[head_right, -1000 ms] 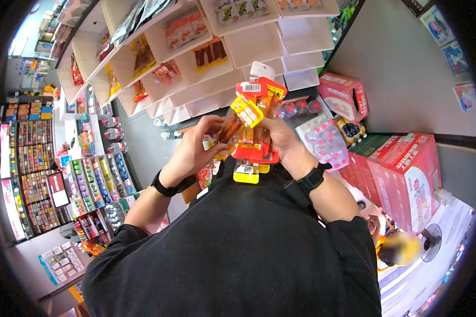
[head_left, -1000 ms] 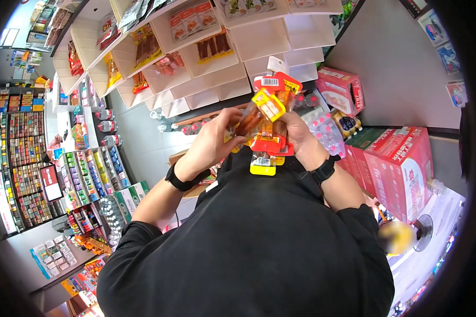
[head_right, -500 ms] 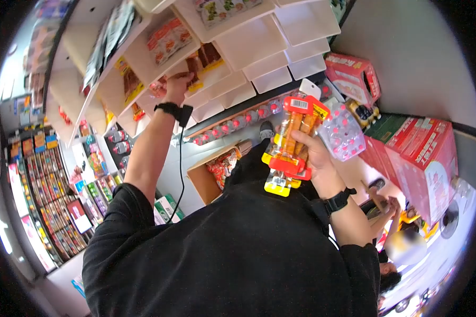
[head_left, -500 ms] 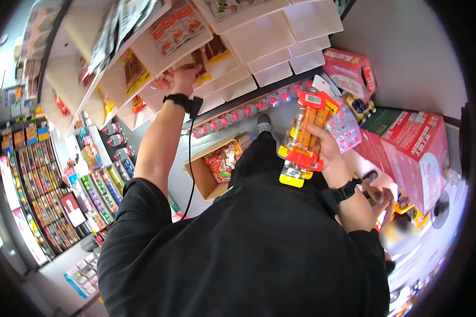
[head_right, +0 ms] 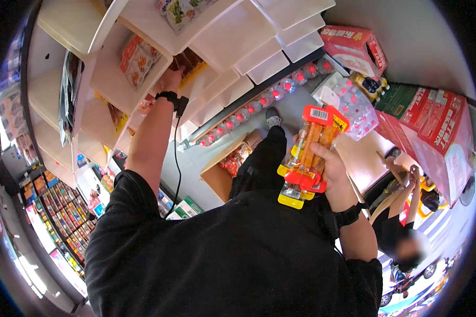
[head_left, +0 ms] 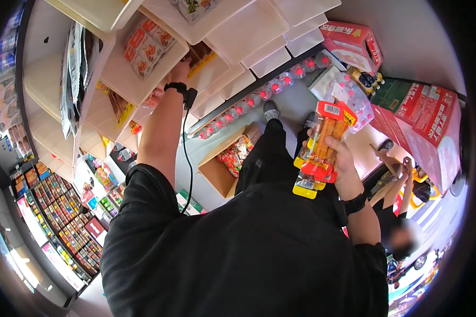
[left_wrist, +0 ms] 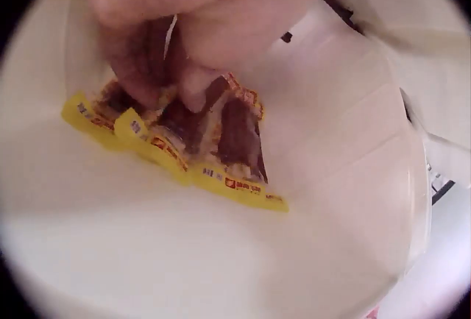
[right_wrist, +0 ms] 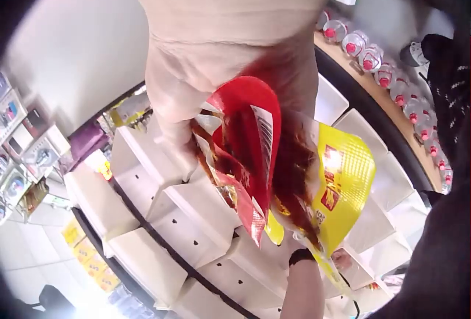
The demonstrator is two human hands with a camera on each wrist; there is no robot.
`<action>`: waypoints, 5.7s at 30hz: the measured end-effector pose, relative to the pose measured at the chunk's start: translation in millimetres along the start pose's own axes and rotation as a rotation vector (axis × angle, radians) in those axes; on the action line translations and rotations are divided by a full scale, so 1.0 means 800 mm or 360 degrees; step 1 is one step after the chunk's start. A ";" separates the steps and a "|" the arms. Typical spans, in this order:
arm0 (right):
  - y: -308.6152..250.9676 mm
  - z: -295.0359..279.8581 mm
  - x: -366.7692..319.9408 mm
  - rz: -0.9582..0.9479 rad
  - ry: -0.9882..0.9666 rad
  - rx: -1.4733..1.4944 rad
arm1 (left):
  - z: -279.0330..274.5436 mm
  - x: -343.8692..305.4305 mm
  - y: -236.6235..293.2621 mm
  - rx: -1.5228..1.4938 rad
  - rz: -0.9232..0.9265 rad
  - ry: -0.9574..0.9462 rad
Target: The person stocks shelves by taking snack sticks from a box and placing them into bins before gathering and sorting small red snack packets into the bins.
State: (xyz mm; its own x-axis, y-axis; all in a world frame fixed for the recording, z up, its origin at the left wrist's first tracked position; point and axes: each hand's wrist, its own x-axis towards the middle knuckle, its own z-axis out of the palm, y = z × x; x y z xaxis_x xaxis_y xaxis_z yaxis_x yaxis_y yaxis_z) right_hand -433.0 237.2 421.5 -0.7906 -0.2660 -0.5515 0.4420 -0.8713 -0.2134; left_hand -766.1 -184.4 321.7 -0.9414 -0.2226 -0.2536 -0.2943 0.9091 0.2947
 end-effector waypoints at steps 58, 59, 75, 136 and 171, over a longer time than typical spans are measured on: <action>0.043 0.161 0.031 0.0398 -0.0561 -0.0544 | -0.137 -0.439 -0.297 -0.0397 -0.0199 0.1064; 0.052 0.169 0.031 0.0390 -0.0569 -0.0542 | -0.142 -0.407 -0.324 -0.0189 -0.0090 0.1151; 0.132 0.199 0.035 0.0036 -0.0073 -0.0781 | -0.141 -0.128 -0.434 -0.0241 0.0024 0.0790; -0.004 0.076 0.030 0.0372 -0.0079 -0.0368 | -0.054 -0.255 -0.020 0.0353 0.1184 0.0597; 0.005 0.150 0.078 0.0349 -0.0558 -0.0580 | -0.176 -0.418 0.111 -0.0779 0.0740 0.0010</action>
State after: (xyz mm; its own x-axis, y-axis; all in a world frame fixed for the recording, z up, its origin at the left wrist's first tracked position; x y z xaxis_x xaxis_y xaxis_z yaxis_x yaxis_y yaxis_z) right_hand -531.1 167.2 483.3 -0.7296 -0.6011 -0.3261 0.6812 -0.5971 -0.4235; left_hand -500.7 -78.7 562.5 -0.9887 0.1501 0.0054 0.1023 0.6467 0.7558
